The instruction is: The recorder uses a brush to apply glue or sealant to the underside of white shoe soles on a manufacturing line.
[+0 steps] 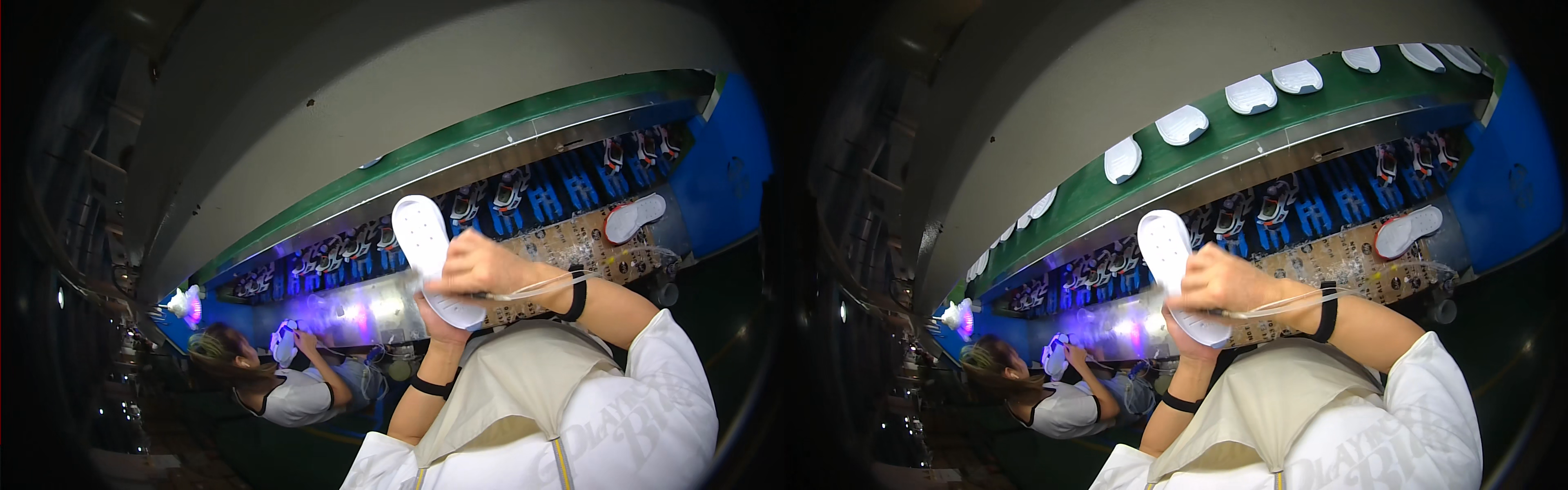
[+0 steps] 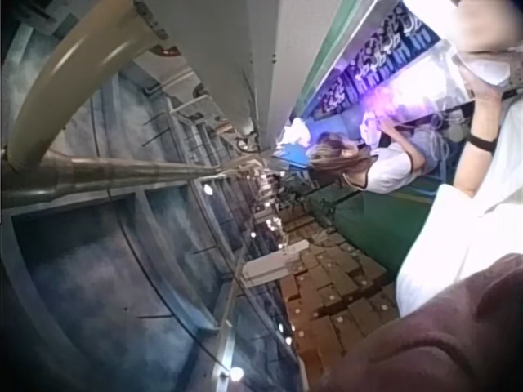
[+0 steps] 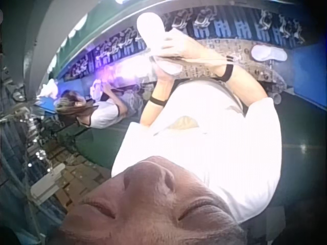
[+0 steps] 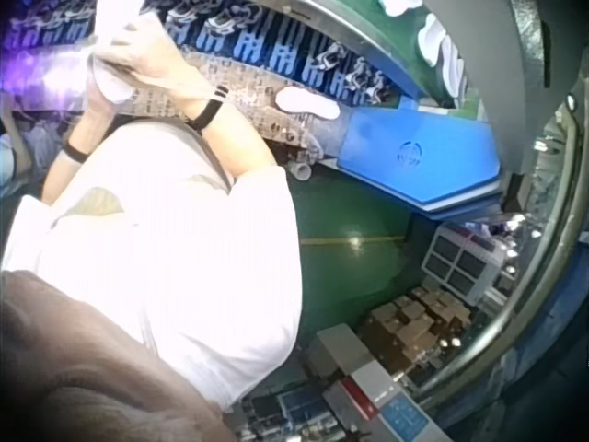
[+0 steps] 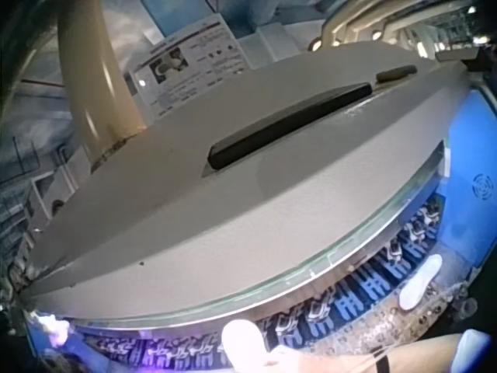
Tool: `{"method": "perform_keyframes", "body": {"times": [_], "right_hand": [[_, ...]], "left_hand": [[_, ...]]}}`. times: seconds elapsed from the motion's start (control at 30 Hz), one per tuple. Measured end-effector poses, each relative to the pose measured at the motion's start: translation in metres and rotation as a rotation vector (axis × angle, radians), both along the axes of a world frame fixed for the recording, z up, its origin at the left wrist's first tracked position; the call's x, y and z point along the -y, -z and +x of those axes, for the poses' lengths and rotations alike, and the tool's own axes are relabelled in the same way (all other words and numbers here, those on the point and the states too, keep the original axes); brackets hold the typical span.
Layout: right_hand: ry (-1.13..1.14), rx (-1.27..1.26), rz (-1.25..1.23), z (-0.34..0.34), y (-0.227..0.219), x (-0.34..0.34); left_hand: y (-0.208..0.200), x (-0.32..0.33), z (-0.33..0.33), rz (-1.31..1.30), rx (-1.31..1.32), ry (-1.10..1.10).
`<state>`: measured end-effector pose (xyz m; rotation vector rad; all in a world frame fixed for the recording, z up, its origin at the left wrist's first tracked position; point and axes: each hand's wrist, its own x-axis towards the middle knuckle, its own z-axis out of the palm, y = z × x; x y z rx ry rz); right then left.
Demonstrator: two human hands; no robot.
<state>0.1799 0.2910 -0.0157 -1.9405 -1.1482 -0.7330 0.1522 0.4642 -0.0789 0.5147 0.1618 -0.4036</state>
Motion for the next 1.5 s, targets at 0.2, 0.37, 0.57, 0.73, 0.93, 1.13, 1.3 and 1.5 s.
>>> {"method": "perform_keyframes", "body": {"times": [0.2,0.37,0.57,0.73,0.93,1.13,1.3,1.5], "right_hand": [[0.323,-0.19,0.137,-0.011,-0.003,-0.002],[-0.056,-0.18,-0.028,-0.016,-0.018,0.0],[-0.377,-0.218,-0.096,-0.018,-0.014,-0.006],[-0.11,-0.382,-0.013,-0.023,-0.036,0.002],[-0.424,-0.443,0.032,-0.028,-0.043,0.004],[-0.503,-0.452,-0.236,-0.026,-0.046,0.011],[-0.242,-0.355,-0.23,-0.018,-0.038,0.014],[-0.329,-0.451,-0.165,-0.019,-0.04,0.021]], "left_hand": [[-0.004,-0.001,0.004,0.003,0.039,0.017],[0.003,-0.021,0.017,-0.06,0.198,-0.016],[-0.015,-0.02,0.024,-0.276,0.251,0.122],[-0.043,-0.019,0.03,-0.196,0.19,0.07],[-0.047,-0.041,0.047,-0.139,0.236,0.192],[-0.064,-0.044,0.054,0.026,0.328,0.233],[-0.072,-0.042,0.063,0.15,0.397,0.322],[-0.063,-0.057,0.081,0.37,0.39,0.441]]}}
